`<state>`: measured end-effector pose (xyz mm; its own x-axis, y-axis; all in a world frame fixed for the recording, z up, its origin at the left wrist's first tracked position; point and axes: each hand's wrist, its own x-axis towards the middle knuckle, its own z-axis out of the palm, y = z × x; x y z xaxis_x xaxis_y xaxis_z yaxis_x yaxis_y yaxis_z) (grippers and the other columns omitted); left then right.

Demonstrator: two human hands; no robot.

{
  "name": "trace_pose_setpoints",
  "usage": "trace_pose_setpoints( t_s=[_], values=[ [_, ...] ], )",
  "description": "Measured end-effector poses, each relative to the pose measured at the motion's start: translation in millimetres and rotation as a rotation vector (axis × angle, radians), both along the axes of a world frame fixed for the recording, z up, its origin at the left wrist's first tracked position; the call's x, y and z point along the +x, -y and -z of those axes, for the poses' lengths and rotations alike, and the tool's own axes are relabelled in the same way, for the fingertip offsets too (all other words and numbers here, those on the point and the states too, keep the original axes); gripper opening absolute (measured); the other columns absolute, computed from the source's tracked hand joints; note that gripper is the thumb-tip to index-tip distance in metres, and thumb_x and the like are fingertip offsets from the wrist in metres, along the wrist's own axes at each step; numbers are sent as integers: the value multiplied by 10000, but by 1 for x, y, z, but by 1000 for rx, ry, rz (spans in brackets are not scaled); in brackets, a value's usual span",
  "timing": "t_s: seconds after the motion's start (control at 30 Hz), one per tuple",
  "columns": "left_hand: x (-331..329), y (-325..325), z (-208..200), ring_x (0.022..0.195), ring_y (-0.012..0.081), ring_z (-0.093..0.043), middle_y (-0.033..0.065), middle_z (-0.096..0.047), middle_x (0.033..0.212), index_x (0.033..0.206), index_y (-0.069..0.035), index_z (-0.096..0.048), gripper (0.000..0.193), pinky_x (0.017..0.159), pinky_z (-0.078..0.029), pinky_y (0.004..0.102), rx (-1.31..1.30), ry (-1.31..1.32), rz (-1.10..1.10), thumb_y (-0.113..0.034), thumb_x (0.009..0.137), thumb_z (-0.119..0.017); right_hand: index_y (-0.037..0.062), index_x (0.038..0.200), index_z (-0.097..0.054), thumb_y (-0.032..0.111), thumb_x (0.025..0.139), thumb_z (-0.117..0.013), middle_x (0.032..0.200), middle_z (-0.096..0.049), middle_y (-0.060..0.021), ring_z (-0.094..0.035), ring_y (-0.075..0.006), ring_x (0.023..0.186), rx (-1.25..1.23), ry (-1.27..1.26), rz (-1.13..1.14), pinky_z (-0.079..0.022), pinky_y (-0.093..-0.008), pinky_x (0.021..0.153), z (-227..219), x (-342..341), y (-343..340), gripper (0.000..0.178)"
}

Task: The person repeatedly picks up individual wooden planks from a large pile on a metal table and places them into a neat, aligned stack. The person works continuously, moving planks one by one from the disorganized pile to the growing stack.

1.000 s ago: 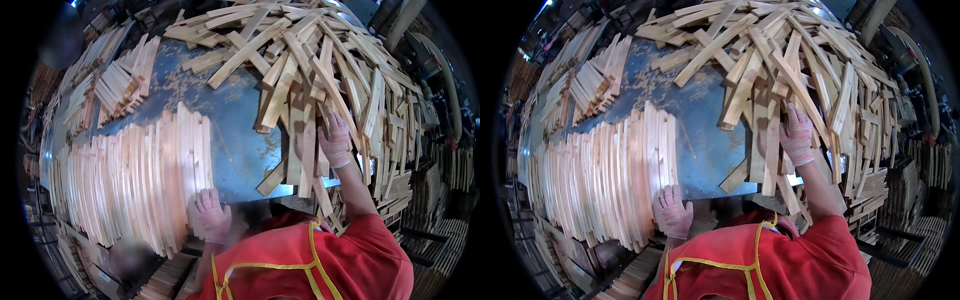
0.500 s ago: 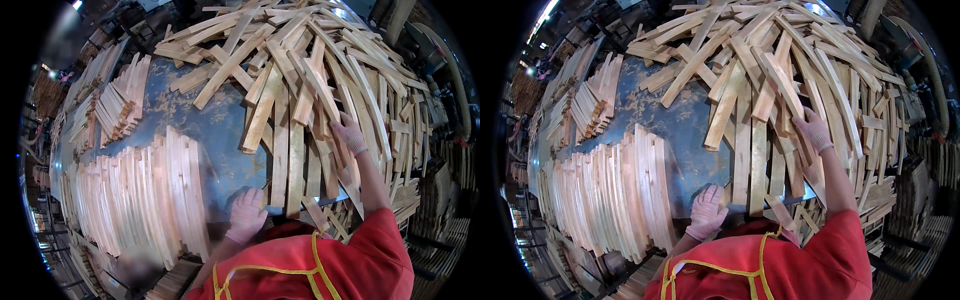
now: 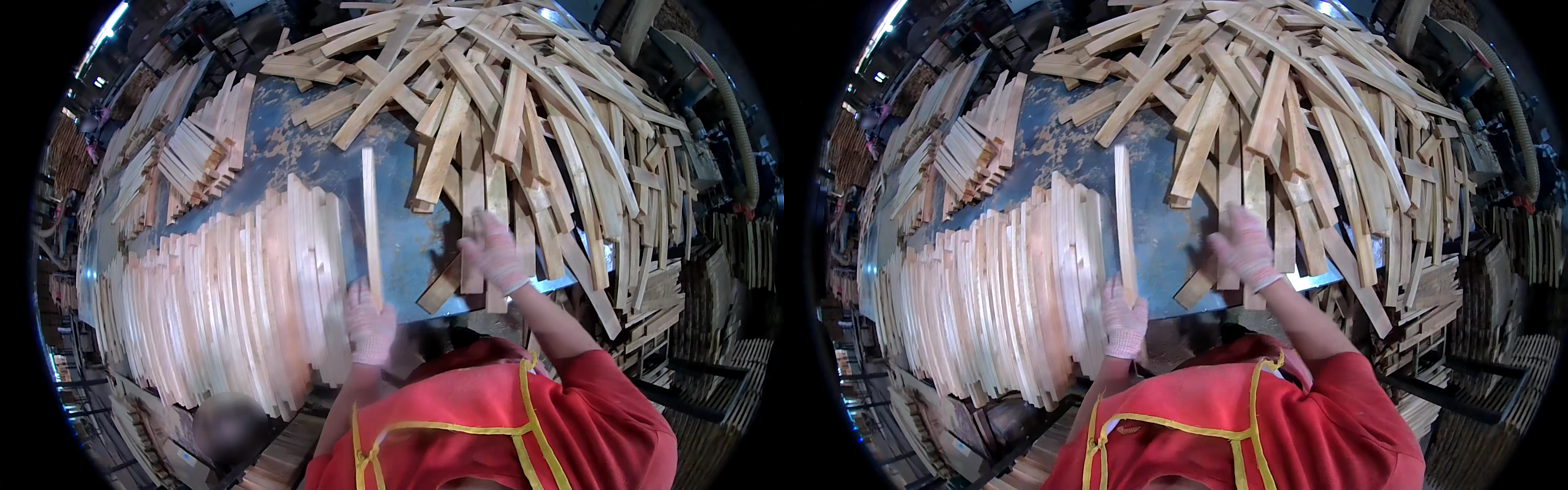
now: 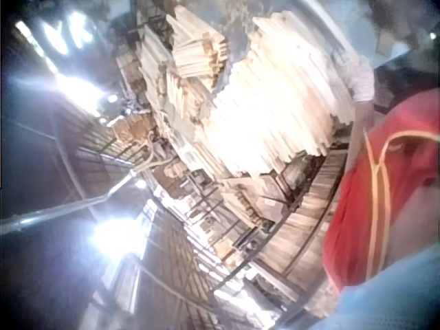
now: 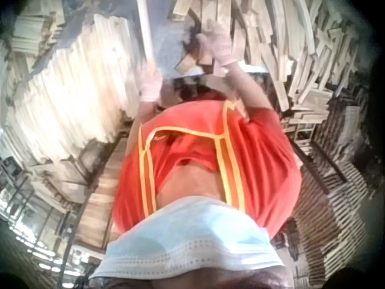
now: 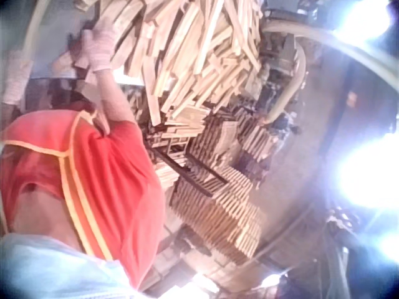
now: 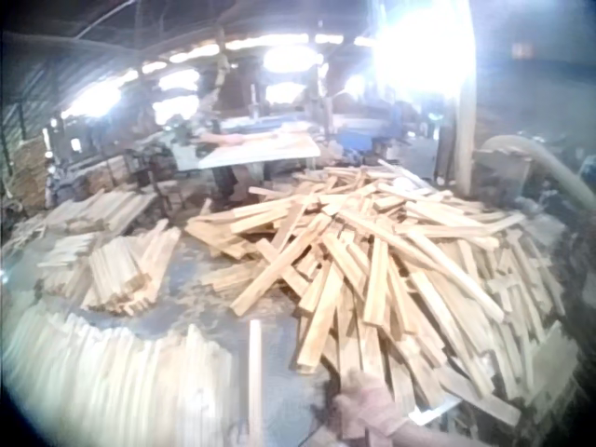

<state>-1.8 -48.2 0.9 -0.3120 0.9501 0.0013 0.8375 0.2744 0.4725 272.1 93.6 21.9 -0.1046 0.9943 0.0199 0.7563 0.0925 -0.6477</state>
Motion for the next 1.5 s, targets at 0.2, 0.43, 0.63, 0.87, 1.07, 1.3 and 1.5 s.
trace_pose_setpoints(
  t_s=[0.2,0.43,0.63,0.87,1.07,1.3,1.5],
  values=[
    [-52,47,3,1509,388,-366,152,-442,1570,1588,-53,-430,831,1269,-266,562,-84,-497,17,-365,876,-723,5,1524,-475,324,887,-775,1452,-608,-297,-577,-462,1363,-181,84,314,-461,-476,1165,-5,18,-38,773],
    [-15,26,-65,1397,369,-518,198,-536,1522,1528,-9,-511,782,1204,-401,470,-72,119,172,-390,910,-801,22,1305,-660,179,899,-850,1145,-762,-140,-758,-290,1015,-754,-1252,267,-626,-458,967,15,25,-62,475],
    [1,-2,-27,1272,253,-657,140,-692,1398,1491,-14,-566,593,1067,-506,357,-303,1130,127,-267,997,-775,36,1333,-671,253,921,-834,1009,-724,-37,-689,-168,823,-1038,-1140,-184,-568,-311,758,10,-56,41,494],
    [-4,-10,-17,1319,389,-563,167,-602,1407,1464,-40,-586,707,1157,-439,497,-157,-186,-116,-348,866,-804,118,1303,-658,352,960,-793,1073,-696,-45,-647,-192,889,-850,-1283,370,-544,-392,729,33,-96,-92,437],
    [-24,-12,-12,1375,374,-525,165,-528,1540,1561,-70,-520,759,1170,-416,524,-161,-539,-159,-361,908,-775,65,1324,-626,257,1068,-676,1235,-701,-92,-707,-266,1082,-775,-1484,385,-618,-490,884,26,-108,-123,324],
    [-3,-39,-7,1105,211,-706,218,-744,1231,1342,50,-665,578,947,-559,375,-258,1056,-44,-375,973,-800,64,1472,-580,275,998,-798,1339,-697,-48,-677,-188,1195,-1305,-1121,-171,-568,-362,993,35,-55,74,563],
    [-9,-1,-28,898,338,-693,176,-736,993,1140,32,-747,442,870,-551,425,-109,504,-198,-339,909,-812,23,1437,-625,350,925,-802,1310,-698,-172,-656,-318,1233,-506,-273,-113,-537,-429,1041,-44,-57,14,633]
  ],
)
